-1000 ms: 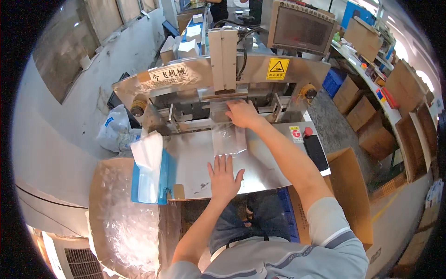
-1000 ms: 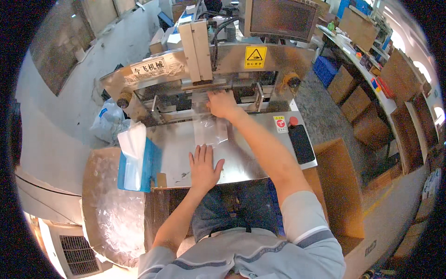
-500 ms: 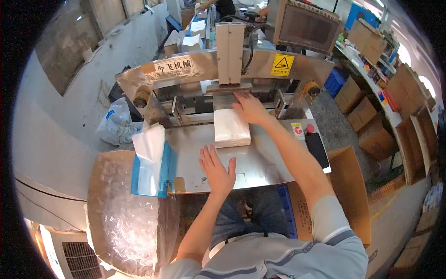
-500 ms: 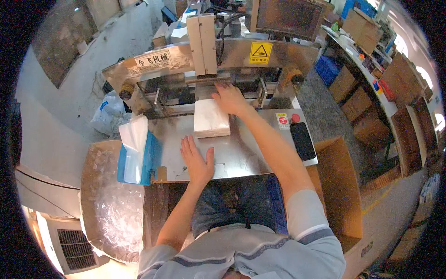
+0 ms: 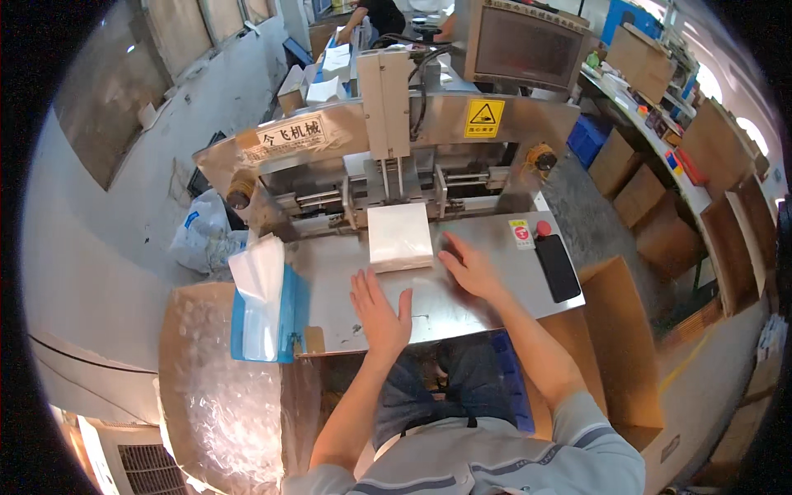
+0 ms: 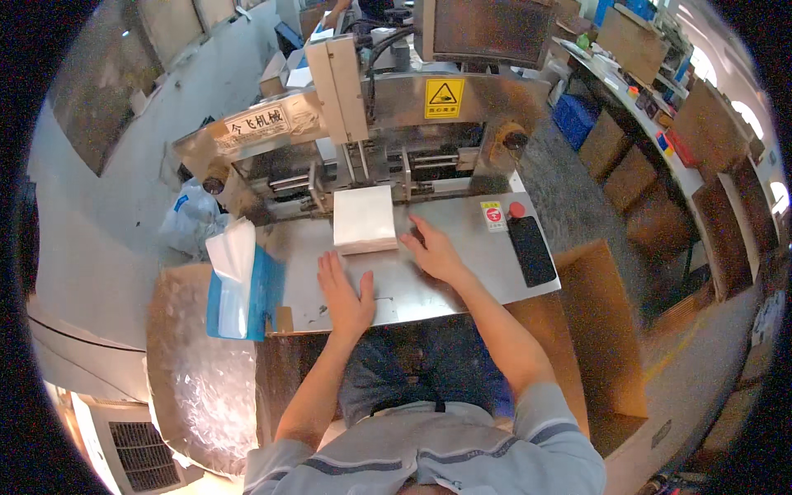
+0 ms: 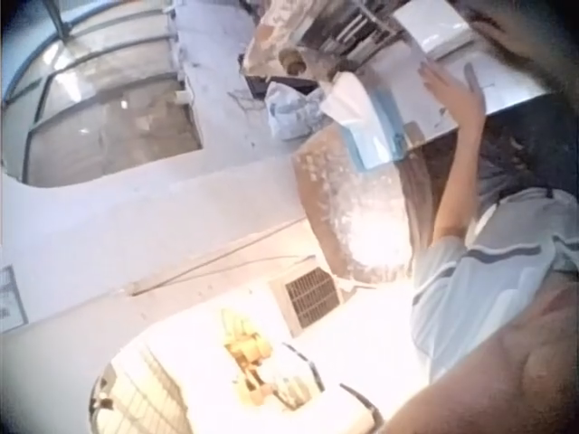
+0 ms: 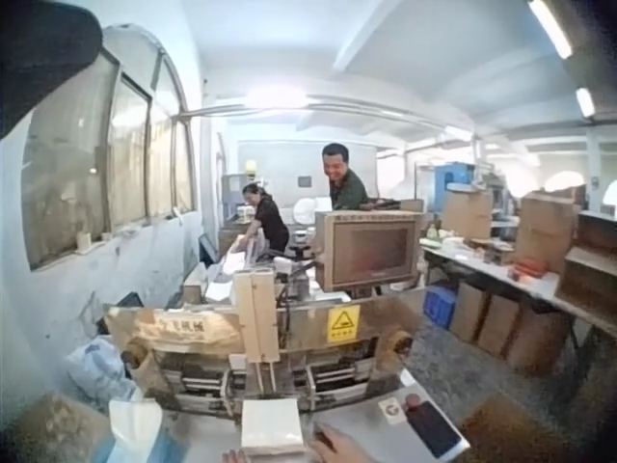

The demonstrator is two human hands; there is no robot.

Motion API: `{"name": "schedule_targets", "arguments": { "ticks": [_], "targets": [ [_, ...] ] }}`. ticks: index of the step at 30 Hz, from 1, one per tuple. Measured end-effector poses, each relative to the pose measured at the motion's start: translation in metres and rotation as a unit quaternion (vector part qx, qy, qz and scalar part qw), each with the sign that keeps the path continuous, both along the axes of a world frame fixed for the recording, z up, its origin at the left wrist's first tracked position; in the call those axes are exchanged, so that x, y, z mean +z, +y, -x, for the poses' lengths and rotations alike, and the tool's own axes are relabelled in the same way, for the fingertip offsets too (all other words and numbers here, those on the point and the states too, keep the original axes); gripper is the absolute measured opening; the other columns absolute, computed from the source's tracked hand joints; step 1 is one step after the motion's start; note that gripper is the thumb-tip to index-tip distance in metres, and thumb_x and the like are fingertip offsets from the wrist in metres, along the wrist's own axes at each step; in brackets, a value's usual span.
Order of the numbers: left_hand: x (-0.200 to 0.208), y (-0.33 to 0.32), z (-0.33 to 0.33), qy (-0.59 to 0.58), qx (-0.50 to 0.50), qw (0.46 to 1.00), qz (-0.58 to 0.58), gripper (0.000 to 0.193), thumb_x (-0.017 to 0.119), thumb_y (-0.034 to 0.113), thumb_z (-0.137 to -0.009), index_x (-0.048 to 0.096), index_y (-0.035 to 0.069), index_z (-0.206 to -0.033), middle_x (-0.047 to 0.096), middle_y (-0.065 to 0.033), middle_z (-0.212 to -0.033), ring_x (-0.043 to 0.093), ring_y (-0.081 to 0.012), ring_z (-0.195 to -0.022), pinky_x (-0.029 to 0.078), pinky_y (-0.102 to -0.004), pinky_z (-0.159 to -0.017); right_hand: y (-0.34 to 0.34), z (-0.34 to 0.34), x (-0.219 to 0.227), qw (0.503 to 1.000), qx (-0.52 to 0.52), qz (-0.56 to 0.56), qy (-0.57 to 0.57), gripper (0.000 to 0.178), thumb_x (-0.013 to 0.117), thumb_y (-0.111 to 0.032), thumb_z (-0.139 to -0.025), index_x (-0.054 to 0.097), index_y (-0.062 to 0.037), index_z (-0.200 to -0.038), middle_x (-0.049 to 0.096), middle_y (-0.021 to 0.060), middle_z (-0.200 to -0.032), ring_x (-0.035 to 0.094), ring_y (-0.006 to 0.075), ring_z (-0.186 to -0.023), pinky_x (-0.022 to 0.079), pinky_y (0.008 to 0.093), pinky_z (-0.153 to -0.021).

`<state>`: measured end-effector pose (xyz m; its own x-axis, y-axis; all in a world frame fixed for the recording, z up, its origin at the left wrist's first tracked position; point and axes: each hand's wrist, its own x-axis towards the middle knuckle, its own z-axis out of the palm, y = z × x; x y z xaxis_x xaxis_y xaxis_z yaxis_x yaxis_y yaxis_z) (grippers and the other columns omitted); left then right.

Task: Package small individual boxes into plastic film using a heat-sealing machine and place them into a shipping carton.

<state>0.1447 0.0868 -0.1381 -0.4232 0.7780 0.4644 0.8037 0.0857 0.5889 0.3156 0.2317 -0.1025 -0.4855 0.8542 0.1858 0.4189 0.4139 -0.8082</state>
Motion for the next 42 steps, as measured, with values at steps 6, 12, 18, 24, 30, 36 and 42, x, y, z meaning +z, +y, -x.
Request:
{"name": "schedule_targets", "arguments": {
  "ticks": [6,12,18,24,30,36,42],
  "targets": [
    [0.007,0.018,0.016,-0.130,-0.035,0.990,-0.039,0.073,0.060,0.031,-0.099,0.028,-0.012,-0.149,0.030,-0.0337,-0.155,0.027,-0.0476,-0.146,0.021,-0.0501,-0.121,0.021,0.013,-0.014,0.998,-0.002,0.030,0.055,0.068,0.060,-0.044,-0.097,0.047,0.0036,-0.144,0.064,0.0299,-0.124,0.064,0.0382,-0.111,0.049,0.0419,-0.096],
    [0.027,0.068,0.042,-0.321,-0.067,0.945,-0.013,0.066,0.057,0.032,-0.102,0.035,-0.012,-0.147,0.045,-0.0299,-0.148,0.045,-0.0368,-0.138,0.034,-0.0416,-0.115,0.039,0.038,-0.026,0.994,-0.047,0.080,0.059,0.076,0.058,-0.053,-0.097,0.045,0.0040,-0.147,0.059,0.0229,-0.138,0.059,0.0328,-0.123,0.044,0.0372,-0.106],
    [0.010,0.056,0.036,-0.431,-0.138,0.890,-0.051,0.046,0.063,0.008,-0.095,0.048,-0.008,-0.136,0.060,-0.0178,-0.130,0.059,-0.0248,-0.121,0.044,-0.0356,-0.105,0.029,0.040,-0.020,0.951,0.008,0.203,0.232,0.076,0.070,-0.042,-0.093,0.043,0.0045,-0.146,0.060,0.0206,-0.134,0.059,0.0289,-0.120,0.047,0.0379,-0.103],
    [0.020,0.006,0.024,-0.470,-0.237,0.848,-0.062,0.048,0.061,0.018,-0.098,0.047,-0.004,-0.138,0.057,-0.0129,-0.134,0.057,-0.0231,-0.122,0.045,-0.0374,-0.105,-0.025,0.003,0.022,0.955,0.034,0.135,0.262,0.100,0.090,-0.023,-0.072,0.033,0.0012,-0.151,0.053,0.0212,-0.138,0.054,0.0316,-0.126,0.042,0.0404,-0.110],
    [0.074,-0.005,0.009,-0.763,-0.186,0.614,0.081,0.065,0.046,0.054,-0.104,0.042,0.004,-0.145,0.057,-0.0108,-0.134,0.060,-0.0268,-0.120,0.051,-0.0464,-0.099,-0.074,-0.024,0.011,0.937,0.115,-0.327,0.047,0.089,0.079,-0.005,-0.064,0.041,-0.0011,-0.144,0.054,0.0210,-0.137,0.051,0.0444,-0.125,0.040,0.0526,-0.109],
    [0.051,-0.010,0.012,-0.663,-0.147,0.733,0.026,0.078,0.073,0.025,-0.091,0.030,0.002,-0.151,0.057,-0.0149,-0.131,0.059,-0.0262,-0.120,0.056,-0.0416,-0.091,-0.114,-0.032,0.020,0.946,0.178,-0.269,0.015,0.068,0.081,-0.009,-0.071,0.054,-0.0024,-0.133,0.052,0.0187,-0.143,0.050,0.0404,-0.132,0.041,0.0508,-0.109],
    [0.076,-0.007,0.006,-0.549,-0.277,0.786,0.066,0.089,0.077,0.016,-0.084,0.026,0.003,-0.155,0.051,-0.0174,-0.143,0.056,-0.0277,-0.125,0.043,-0.0376,-0.108,-0.079,-0.057,0.021,0.936,0.019,0.254,0.243,0.068,0.074,-0.024,-0.092,0.043,0.0091,-0.143,0.059,0.0195,-0.135,0.057,0.0238,-0.126,0.047,0.0386,-0.107]
  ]
}}
